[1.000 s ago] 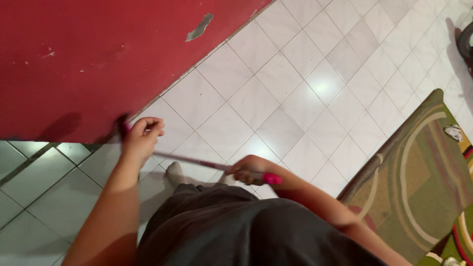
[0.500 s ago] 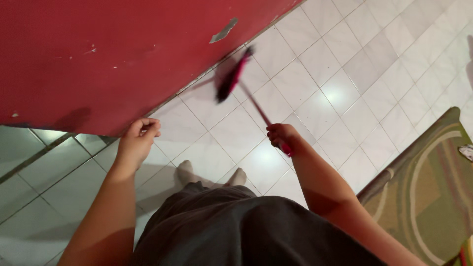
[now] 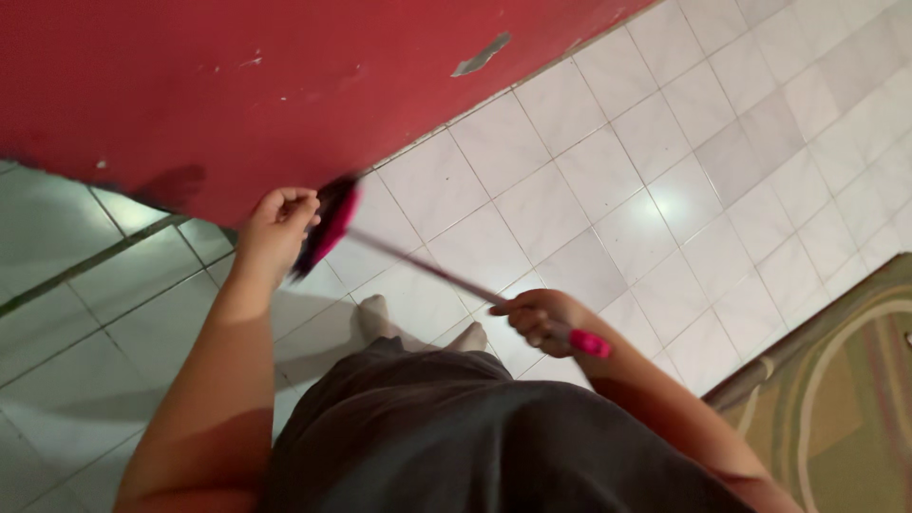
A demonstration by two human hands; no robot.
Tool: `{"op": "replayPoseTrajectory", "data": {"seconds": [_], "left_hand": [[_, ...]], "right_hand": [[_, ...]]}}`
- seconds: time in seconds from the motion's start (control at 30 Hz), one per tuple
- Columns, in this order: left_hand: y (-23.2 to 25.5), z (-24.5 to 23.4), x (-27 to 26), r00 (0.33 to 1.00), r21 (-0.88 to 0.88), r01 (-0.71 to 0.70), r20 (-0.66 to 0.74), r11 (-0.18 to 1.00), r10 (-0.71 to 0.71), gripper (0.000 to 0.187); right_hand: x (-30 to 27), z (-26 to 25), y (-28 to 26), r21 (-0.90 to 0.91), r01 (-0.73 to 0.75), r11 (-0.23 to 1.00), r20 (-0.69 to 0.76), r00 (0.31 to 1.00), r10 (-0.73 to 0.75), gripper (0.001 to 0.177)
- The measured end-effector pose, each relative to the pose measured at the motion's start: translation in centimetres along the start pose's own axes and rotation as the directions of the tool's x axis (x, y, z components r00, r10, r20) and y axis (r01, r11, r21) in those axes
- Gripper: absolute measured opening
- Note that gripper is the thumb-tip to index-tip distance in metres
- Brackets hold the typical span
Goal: The person sweeps a tiled floor using a broom, moving it along the base of a red wall and around parked motorcycles. They occasionally adjust their grip on the broom handle or move the broom head across the floor surface.
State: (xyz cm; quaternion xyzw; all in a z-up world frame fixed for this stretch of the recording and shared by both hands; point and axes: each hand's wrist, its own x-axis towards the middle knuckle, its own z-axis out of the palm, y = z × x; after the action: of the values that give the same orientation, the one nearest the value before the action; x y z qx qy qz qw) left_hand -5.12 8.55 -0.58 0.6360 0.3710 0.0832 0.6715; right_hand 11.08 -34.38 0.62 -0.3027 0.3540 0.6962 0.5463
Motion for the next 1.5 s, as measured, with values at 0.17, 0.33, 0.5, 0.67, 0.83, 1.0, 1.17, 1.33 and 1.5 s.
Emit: {"op": "replayPoseTrajectory", "data": {"seconds": [0.17,0.33,0.5,0.67,0.83,1.0,1.17,1.33,1.5], "left_hand": [[-1.3,-1.1,-2.0,1.0,0.029,-0.022,-0.021,0.999,0.023,0.022],[-2.2,-2.0,-2.4,1.0,0.031,0.003,-0.015,1.0,-0.003,0.024],[-2.6,-1.2,-1.0,0.999,0.066,0.029,-0.016,0.997,-0.028,0.025],[-1.8,0.6,-0.3,0.998,0.035,-0.009,0.058,0.999,0.007,0.024],[0.2,2.1,0.3,0.995,0.038,0.042,0.089,0.998,-0.045,0.024],[0.3,3.4,1.4,0.988,0.041,0.018,0.151,0.999,-0.024,0.022],[-1.4,4.6,3.5,0.98,0.035,0.038,0.196,0.999,-0.044,0.022],[-2.6,5.4,4.9,0.988,0.004,0.002,0.156,1.0,-0.003,0.023],[-1.4,7.0,4.7,0.993,0.004,-0.006,0.122,1.0,0.005,0.024]], "right_hand": [[7.6,4.1,2.5,-0.111,-0.227,0.968,0.108,0.965,0.239,0.035],[9.6,2.3,0.3,0.124,-0.04,0.991,0.064,0.997,0.033,0.034],[5.0,-1.6,-5.1,0.071,0.283,0.957,-0.008,0.959,-0.283,0.023],[2.5,0.8,-4.5,-0.228,0.478,0.848,-0.44,0.726,-0.528,0.007],[0.4,1.7,-2.9,-0.188,0.491,0.851,-0.367,0.768,-0.525,0.018],[-1.1,3.2,0.8,-0.223,0.378,0.899,-0.299,0.851,-0.432,0.009],[-1.7,5.0,2.8,-0.049,0.058,0.997,-0.079,0.995,-0.062,0.026],[0.3,4.6,0.3,0.134,-0.298,0.945,0.236,0.936,0.262,0.033],[3.7,1.7,-5.7,0.015,-0.301,0.954,0.265,0.921,0.286,0.039]]}}
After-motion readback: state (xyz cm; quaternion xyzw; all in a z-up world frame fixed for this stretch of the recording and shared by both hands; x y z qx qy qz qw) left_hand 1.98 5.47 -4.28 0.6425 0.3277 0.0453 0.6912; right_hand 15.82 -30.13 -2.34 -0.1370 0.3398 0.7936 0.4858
